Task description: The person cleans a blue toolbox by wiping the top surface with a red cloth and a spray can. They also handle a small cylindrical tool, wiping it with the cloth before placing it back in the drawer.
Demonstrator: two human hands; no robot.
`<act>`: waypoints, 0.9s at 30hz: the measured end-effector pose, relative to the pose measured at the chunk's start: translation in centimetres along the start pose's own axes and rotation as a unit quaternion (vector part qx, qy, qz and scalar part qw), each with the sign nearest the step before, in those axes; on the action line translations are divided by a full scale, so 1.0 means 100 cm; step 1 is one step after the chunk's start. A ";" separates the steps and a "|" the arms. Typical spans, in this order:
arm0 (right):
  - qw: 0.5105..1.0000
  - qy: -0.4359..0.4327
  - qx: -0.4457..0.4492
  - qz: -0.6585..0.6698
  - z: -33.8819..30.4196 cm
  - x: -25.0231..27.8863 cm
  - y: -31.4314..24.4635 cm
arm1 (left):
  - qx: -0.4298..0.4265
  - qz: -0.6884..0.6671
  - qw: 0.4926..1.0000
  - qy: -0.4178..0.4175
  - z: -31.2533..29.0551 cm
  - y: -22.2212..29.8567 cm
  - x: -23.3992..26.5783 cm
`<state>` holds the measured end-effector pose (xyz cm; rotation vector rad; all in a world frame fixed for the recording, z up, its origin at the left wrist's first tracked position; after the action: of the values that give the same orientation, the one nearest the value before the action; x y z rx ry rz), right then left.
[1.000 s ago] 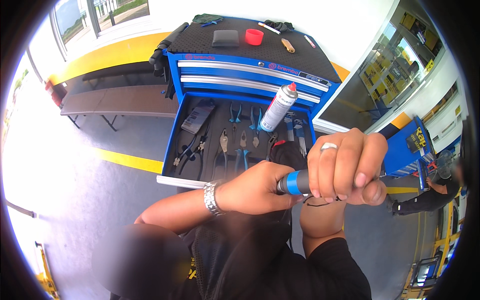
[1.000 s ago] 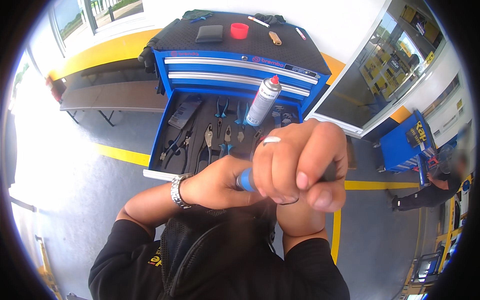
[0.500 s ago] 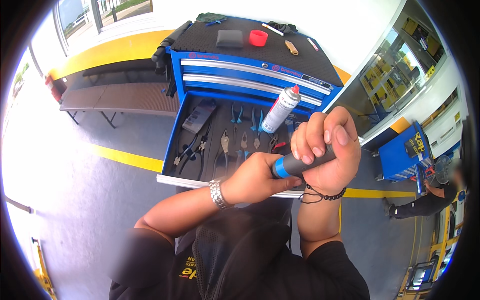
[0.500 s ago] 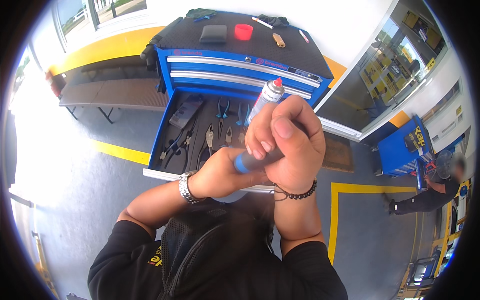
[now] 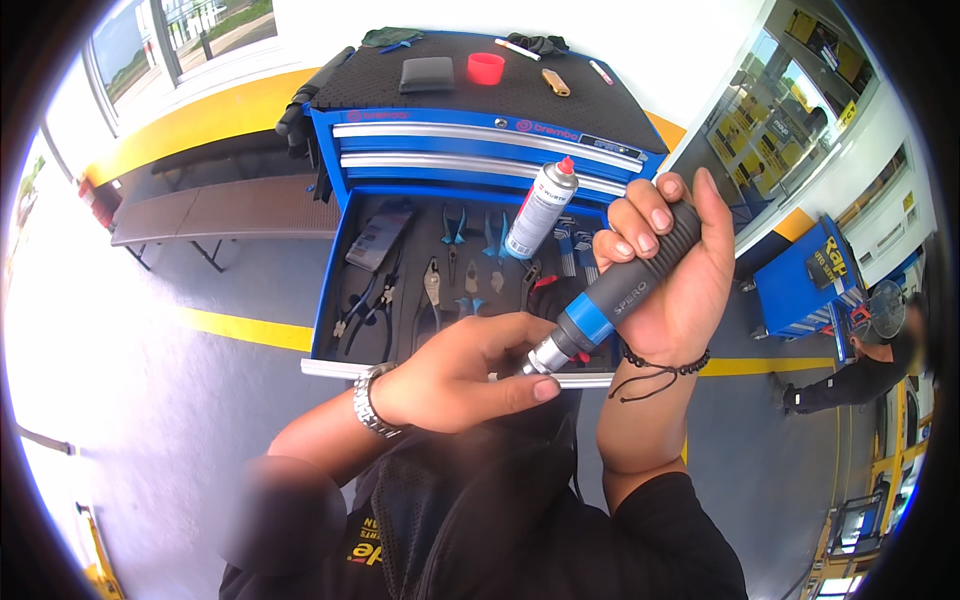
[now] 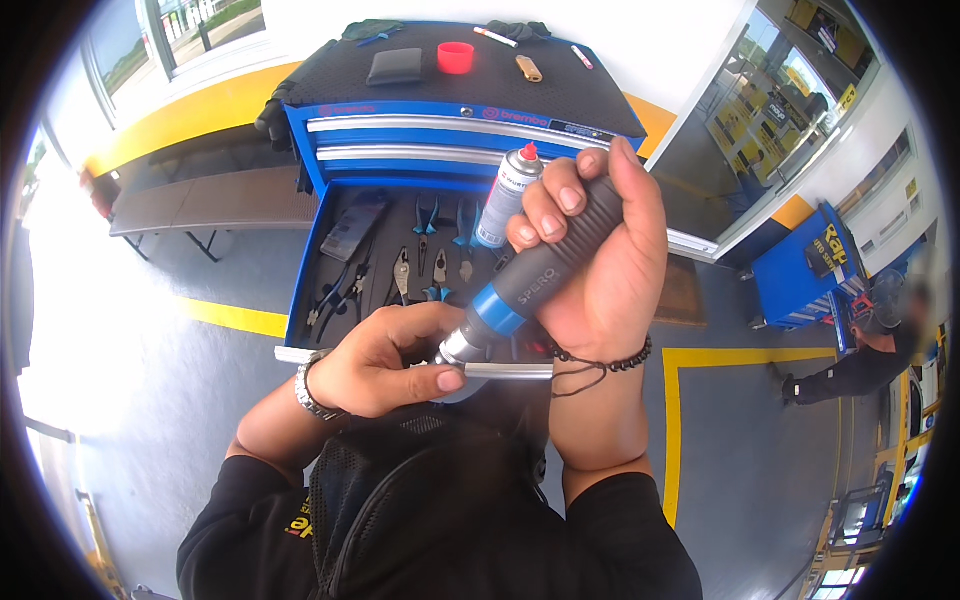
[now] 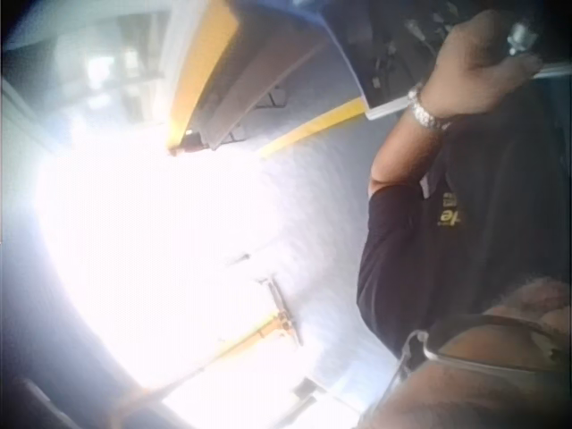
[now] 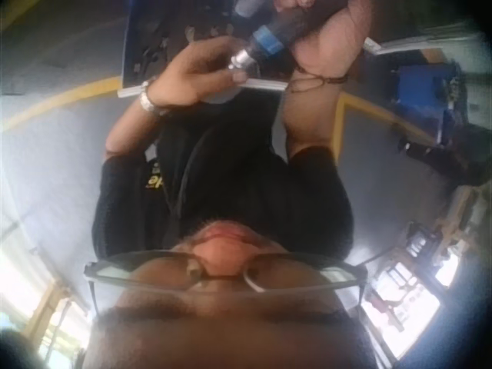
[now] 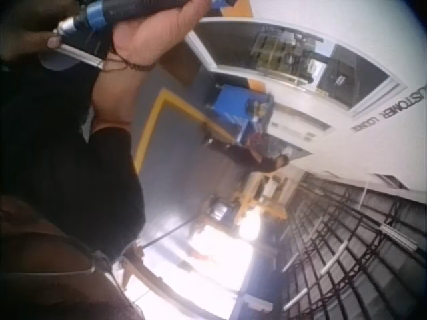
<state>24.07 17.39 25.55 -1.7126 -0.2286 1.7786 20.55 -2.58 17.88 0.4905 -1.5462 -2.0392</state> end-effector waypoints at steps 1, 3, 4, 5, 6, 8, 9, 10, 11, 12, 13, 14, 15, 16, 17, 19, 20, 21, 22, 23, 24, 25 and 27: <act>1.000 -0.004 -0.009 0.002 0.001 0.001 -0.001 | 0.004 -0.025 1.000 -0.013 0.001 -0.004 0.000; 1.000 -0.017 -0.020 -0.009 0.003 0.000 0.000 | -0.013 -0.095 0.995 0.035 0.009 -0.010 -0.005; 0.999 -0.029 -0.022 -0.018 0.003 -0.001 0.001 | -0.012 -0.113 0.993 0.027 0.014 -0.013 -0.003; 0.998 -0.035 -0.038 -0.037 0.003 -0.002 0.003 | -0.011 -0.132 0.991 0.021 0.020 -0.013 -0.002; 0.995 -0.056 -0.064 -0.045 0.005 -0.002 0.006 | 0.019 -0.177 0.984 0.025 0.024 -0.010 -0.006; 0.991 -0.037 -0.057 -0.112 0.006 -0.004 0.017 | 0.078 -0.265 0.960 0.038 0.034 0.002 -0.017; 0.983 -0.101 -0.042 -0.147 0.011 0.004 0.020 | 0.075 -0.231 0.970 0.007 0.041 -0.001 -0.011; 0.965 -0.096 0.046 -0.240 0.010 0.004 0.018 | 0.092 -0.252 0.963 -0.009 0.040 -0.002 -0.008; 0.931 -0.089 0.132 -0.329 0.009 0.006 0.018 | 0.111 -0.273 0.955 -0.024 0.038 -0.002 -0.003; 0.881 -0.079 0.215 -0.413 0.007 0.008 0.018 | 0.129 -0.294 0.946 -0.039 0.039 0.001 -0.002; 0.877 -0.061 0.224 -0.421 0.004 0.012 0.018 | 0.134 -0.264 0.955 0.019 0.033 0.008 -0.007; 0.871 -0.041 0.232 -0.430 -0.004 0.017 0.018 | 0.095 -0.267 0.958 0.054 0.032 0.010 -0.012; 0.867 -0.027 0.236 -0.437 -0.012 0.025 0.020 | 0.056 -0.267 0.957 0.096 0.030 0.010 -0.015; 0.864 -0.013 0.238 -0.444 -0.019 0.033 0.021 | 0.016 -0.265 0.954 0.139 0.028 0.011 -0.015; 0.870 -0.052 0.151 -0.465 -0.025 0.048 0.014 | -0.013 -0.266 0.950 0.162 0.030 0.016 -0.015; 0.880 -0.132 0.023 -0.456 -0.038 0.072 0.019 | -0.052 -0.288 0.941 0.170 0.033 0.022 -0.013; 0.889 -0.172 -0.014 -0.424 -0.046 0.080 0.028 | -0.068 -0.297 0.937 0.174 0.034 0.023 -0.012; 0.895 -0.209 -0.051 -0.390 -0.052 0.084 0.033 | -0.060 -0.313 0.932 0.171 0.035 0.026 -0.011; 0.892 -0.212 -0.053 -0.395 -0.055 0.084 0.035 | -0.051 -0.330 0.928 0.168 0.037 0.029 -0.011; 0.890 -0.215 -0.056 -0.397 -0.060 0.077 0.038 | -0.041 -0.344 0.923 0.165 0.038 0.031 -0.012; 0.889 -0.217 -0.057 -0.400 -0.063 0.069 0.040 | -0.030 -0.359 0.919 0.161 0.039 0.031 -0.012; 0.889 -0.222 -0.064 -0.395 -0.064 0.062 0.042 | -0.035 -0.347 0.922 0.166 0.040 0.029 -0.013; 0.891 -0.203 -0.086 -0.397 -0.068 0.055 0.042 | -0.014 -0.348 0.921 0.176 0.042 0.028 -0.016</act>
<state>29.43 15.10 17.77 -1.0659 -1.1236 1.4619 19.95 1.04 21.68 1.4789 -1.2119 -2.2759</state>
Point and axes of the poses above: each hand's wrist, its own z-axis towards the middle knuckle, its own x-axis out of the back of the hand, y = z × x, the point moved 1 cm from there along z, towards the middle knuckle, and after that the axes turned 12 degrees about y, right-handed, at the moved point
